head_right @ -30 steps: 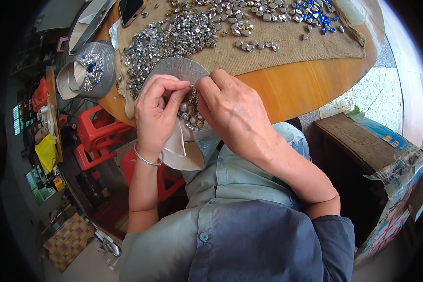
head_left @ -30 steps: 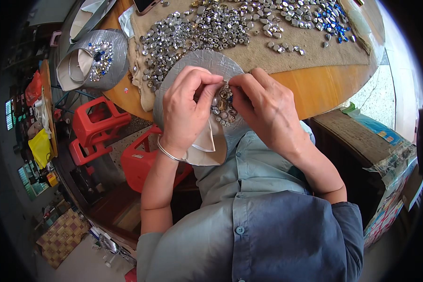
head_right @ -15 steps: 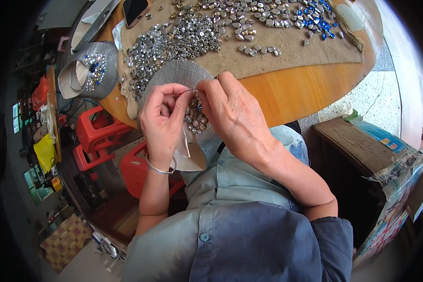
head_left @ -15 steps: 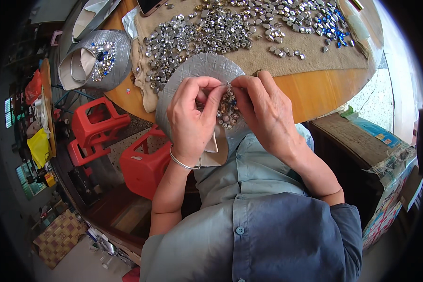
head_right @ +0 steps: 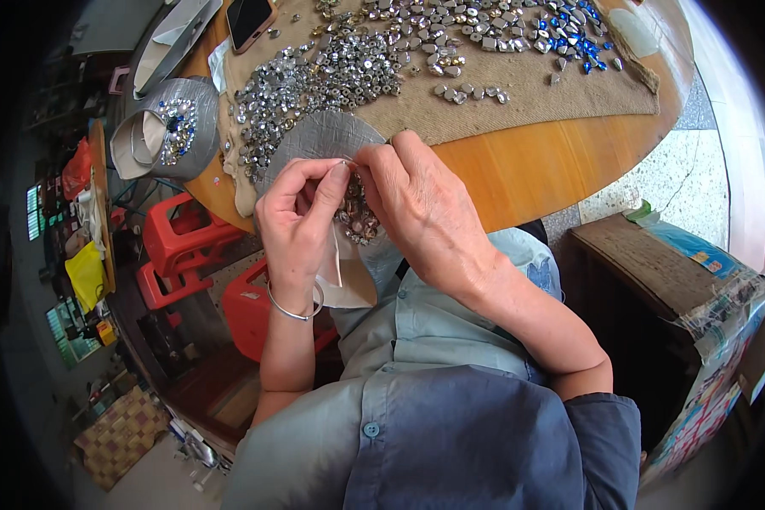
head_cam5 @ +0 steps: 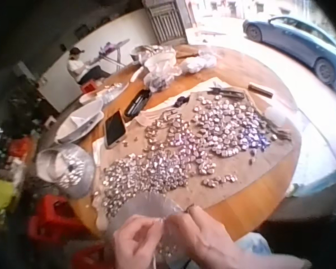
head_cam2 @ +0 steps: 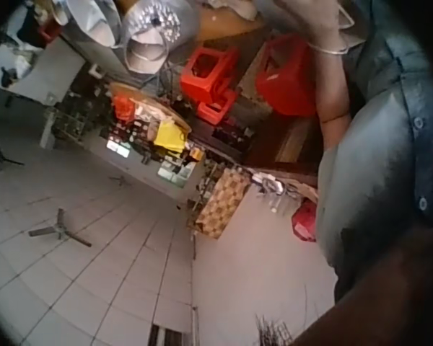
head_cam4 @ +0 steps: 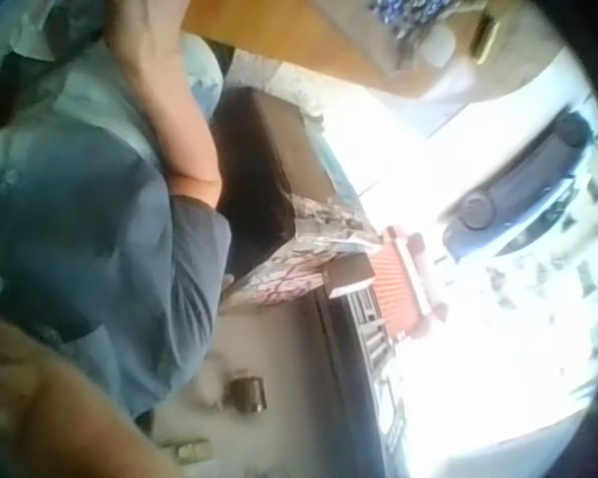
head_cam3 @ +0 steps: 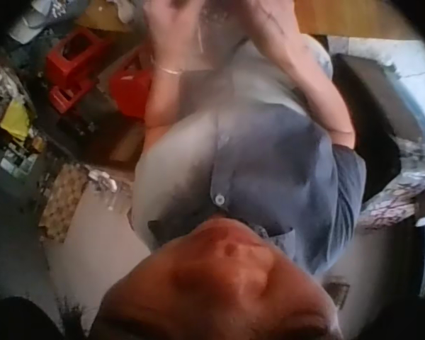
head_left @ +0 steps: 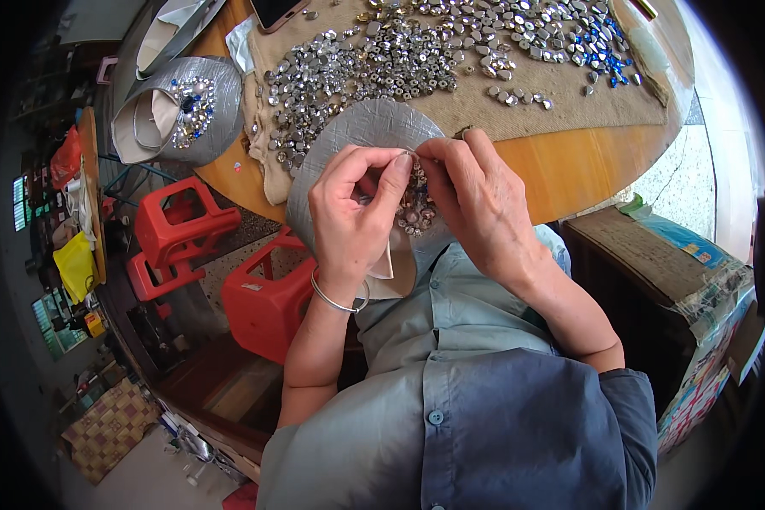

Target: Attaching small decorative studs or rhinestones to a silver shoe upper by hand.

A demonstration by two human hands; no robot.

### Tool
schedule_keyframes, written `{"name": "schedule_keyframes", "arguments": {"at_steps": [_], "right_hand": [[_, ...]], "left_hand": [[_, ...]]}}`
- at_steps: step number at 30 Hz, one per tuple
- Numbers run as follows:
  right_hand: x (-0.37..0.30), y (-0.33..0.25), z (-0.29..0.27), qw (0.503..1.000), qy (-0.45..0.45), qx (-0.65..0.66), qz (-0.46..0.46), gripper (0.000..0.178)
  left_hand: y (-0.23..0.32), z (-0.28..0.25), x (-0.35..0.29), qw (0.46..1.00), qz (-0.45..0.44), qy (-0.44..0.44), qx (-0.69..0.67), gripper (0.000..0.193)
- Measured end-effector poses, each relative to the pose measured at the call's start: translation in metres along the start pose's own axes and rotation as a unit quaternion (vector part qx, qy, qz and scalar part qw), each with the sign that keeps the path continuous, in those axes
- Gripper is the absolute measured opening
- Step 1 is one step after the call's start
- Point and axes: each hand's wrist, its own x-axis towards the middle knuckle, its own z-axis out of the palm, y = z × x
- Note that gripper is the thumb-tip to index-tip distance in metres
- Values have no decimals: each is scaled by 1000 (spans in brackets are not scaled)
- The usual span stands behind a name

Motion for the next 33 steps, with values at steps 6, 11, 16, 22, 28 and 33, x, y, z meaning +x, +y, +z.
{"name": "schedule_keyframes", "arguments": {"at_steps": [6, 11, 16, 22, 28, 33], "right_hand": [[2, -1, -1, 1000, -2, 11, 20, 20], [5, 1, -6, 999, -2, 40, 26, 18], [3, 3, -11, 998, -23, 55, 23, 17], [4, 0, -9, 998, 6, 61, 35, 18], [2, -2, -17, 998, -22, 60, 27, 17], [1, -6, -18, 998, -15, 55, 30, 16]], "left_hand": [[3, -1, 2, 999, -15, -12, -30, 11], [1, 1, 4, 997, -38, -6, -66, 12], [5, 5, 3, 998, -37, -5, -53, 11], [7, 8, 0, 997, -50, 3, -58, 9], [15, 8, 2, 999, -40, -3, -22, 11], [18, 4, 2, 1000, -15, -25, 0, 14]]}}
